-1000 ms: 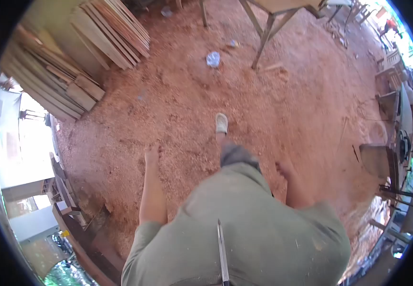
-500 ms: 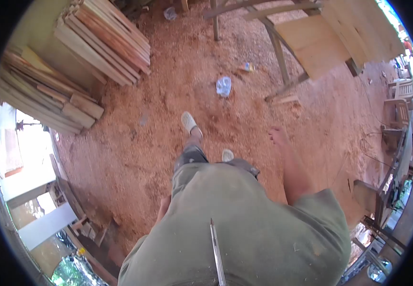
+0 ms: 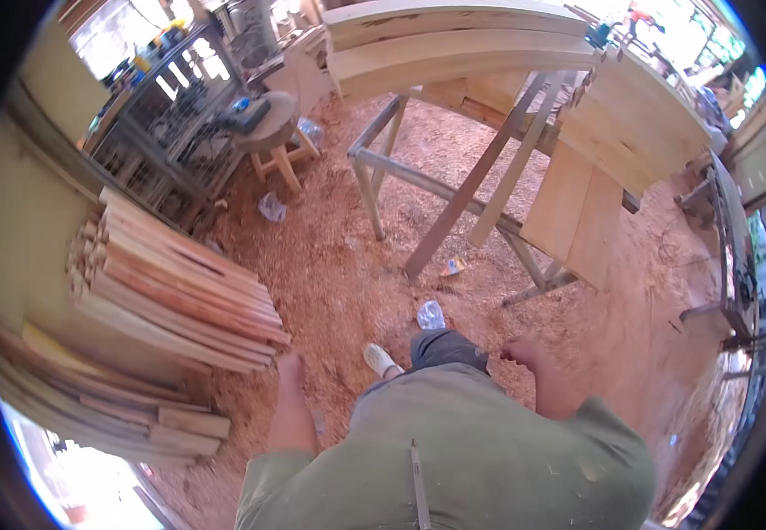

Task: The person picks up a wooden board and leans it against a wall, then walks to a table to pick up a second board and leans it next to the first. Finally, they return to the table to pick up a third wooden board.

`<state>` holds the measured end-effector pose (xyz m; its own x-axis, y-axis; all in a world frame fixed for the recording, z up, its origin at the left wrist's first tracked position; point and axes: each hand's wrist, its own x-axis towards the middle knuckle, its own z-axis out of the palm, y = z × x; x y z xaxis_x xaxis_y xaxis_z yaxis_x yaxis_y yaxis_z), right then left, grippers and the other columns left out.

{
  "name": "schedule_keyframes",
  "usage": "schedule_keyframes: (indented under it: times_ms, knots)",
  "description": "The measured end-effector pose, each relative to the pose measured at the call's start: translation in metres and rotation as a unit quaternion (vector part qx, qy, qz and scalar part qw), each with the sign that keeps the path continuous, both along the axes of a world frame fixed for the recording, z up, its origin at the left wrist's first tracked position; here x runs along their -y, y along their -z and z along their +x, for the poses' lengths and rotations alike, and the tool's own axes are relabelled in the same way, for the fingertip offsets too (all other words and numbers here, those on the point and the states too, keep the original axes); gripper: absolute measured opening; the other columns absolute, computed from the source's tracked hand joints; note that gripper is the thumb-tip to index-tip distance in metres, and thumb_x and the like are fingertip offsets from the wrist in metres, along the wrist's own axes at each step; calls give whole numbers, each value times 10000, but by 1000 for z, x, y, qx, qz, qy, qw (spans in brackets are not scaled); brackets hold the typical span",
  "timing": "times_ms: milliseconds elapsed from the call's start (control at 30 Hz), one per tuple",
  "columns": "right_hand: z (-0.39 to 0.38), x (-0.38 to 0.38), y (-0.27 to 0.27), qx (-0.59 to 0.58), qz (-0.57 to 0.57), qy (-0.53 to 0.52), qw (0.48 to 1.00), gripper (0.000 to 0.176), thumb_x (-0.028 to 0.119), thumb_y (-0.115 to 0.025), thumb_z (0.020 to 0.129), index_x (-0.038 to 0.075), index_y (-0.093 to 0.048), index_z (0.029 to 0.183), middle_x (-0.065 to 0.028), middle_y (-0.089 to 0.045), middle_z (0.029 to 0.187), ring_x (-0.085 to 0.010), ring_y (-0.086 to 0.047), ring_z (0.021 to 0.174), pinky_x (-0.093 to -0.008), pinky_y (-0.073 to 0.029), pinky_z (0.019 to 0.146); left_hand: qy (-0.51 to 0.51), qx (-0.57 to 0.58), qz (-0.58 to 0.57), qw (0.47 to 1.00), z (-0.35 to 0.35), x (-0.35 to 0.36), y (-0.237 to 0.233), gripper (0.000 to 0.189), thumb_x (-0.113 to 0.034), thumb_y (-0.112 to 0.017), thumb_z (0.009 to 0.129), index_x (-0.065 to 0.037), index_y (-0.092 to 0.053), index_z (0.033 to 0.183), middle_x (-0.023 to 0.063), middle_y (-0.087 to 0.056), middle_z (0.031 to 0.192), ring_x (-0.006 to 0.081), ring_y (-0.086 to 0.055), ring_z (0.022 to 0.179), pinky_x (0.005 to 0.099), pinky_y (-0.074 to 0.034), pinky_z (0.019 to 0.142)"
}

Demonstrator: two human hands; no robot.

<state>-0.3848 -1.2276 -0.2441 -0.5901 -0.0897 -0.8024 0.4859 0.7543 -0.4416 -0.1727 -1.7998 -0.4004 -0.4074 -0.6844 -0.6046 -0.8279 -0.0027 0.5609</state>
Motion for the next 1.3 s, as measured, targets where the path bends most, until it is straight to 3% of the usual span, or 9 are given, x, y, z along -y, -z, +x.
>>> schedule_keyframes:
  times_ms: [33, 133, 233, 300, 433, 667, 900, 1067, 1300]
  knots:
    - [-8, 6, -12, -1, -2, 16, 1000, 219, 239, -596, 852, 45, -666, 928, -64, -649, 765, -197, -640, 765, -352, -514, 650, -122, -136, -81, 980, -45, 44, 36, 353, -310, -595, 817, 42, -593, 783, 92, -579, 670, 237, -546, 575, 403, -421, 529]
    - [-33, 22, -46, 33, -108, 153, 982, 202, 205, -582, 860, 23, -665, 888, -86, -669, 774, -206, -659, 740, -335, -530, 651, -65, -183, 12, 981, -181, 79, -120, 391, -380, -553, 912, -3, -642, 862, 72, -644, 781, 165, -569, 645, 320, -432, 567]
    - [-70, 47, -82, 38, -221, 234, 946, 191, 178, -565, 863, 11, -655, 855, -95, -652, 744, -207, -653, 671, -311, -534, 630, -57, -348, 87, 932, -281, 84, -179, 398, -367, -476, 968, -23, -664, 903, 66, -682, 861, 132, -593, 685, 257, -427, 577]
    - [-99, 66, -87, -122, -333, 272, 895, 190, 169, -563, 858, -3, -643, 838, -104, -635, 716, -198, -636, 639, -305, -530, 611, -24, -370, 101, 923, -337, 84, -207, 401, -362, -466, 973, -21, -667, 910, 67, -688, 874, 133, -599, 688, 246, -425, 576]
    - [-171, 127, -105, -190, -321, 209, 904, 207, 200, -618, 839, -5, -635, 860, -77, -628, 761, -148, -595, 673, -268, -491, 634, 63, -411, 127, 901, -455, 84, -273, 352, -360, -503, 961, -26, -606, 921, 65, -678, 872, 119, -590, 674, 234, -423, 551]
    - [-267, 278, -142, -202, -413, 126, 879, 460, 216, -611, 877, -25, -514, 1258, -112, -631, 1081, -162, -604, 950, -283, -499, 818, 64, -450, 122, 882, -615, 95, -350, 383, -426, -630, 872, -65, -561, 982, 45, -603, 812, 134, -561, 622, 251, -446, 545]
    - [-356, 409, -180, -180, -453, 359, 796, 698, 416, -664, 830, -57, -433, 1289, -137, -572, 1146, -219, -582, 968, -375, -492, 804, 392, -163, 226, 877, -710, 128, -350, 498, -535, -590, 849, -83, -619, 1055, 57, -626, 869, 184, -595, 784, 322, -474, 713]
    - [-385, 473, -195, -192, -415, 491, 742, 704, 403, -709, 790, -60, -451, 1254, -160, -579, 1129, -246, -590, 977, -391, -492, 806, 436, -241, 381, 779, -711, 117, -324, 607, -486, -512, 904, -38, -478, 1313, 114, -590, 1224, 259, -546, 1150, 446, -422, 969]
    - [-396, 499, -183, -290, -544, 542, 571, 581, 240, -706, 779, -81, -461, 1196, -173, -605, 1069, -280, -630, 958, -414, -528, 849, 450, -289, 445, 718, -707, 105, -315, 570, -441, -473, 922, 2, -472, 1280, 138, -600, 1160, 245, -599, 1047, 401, -510, 836]
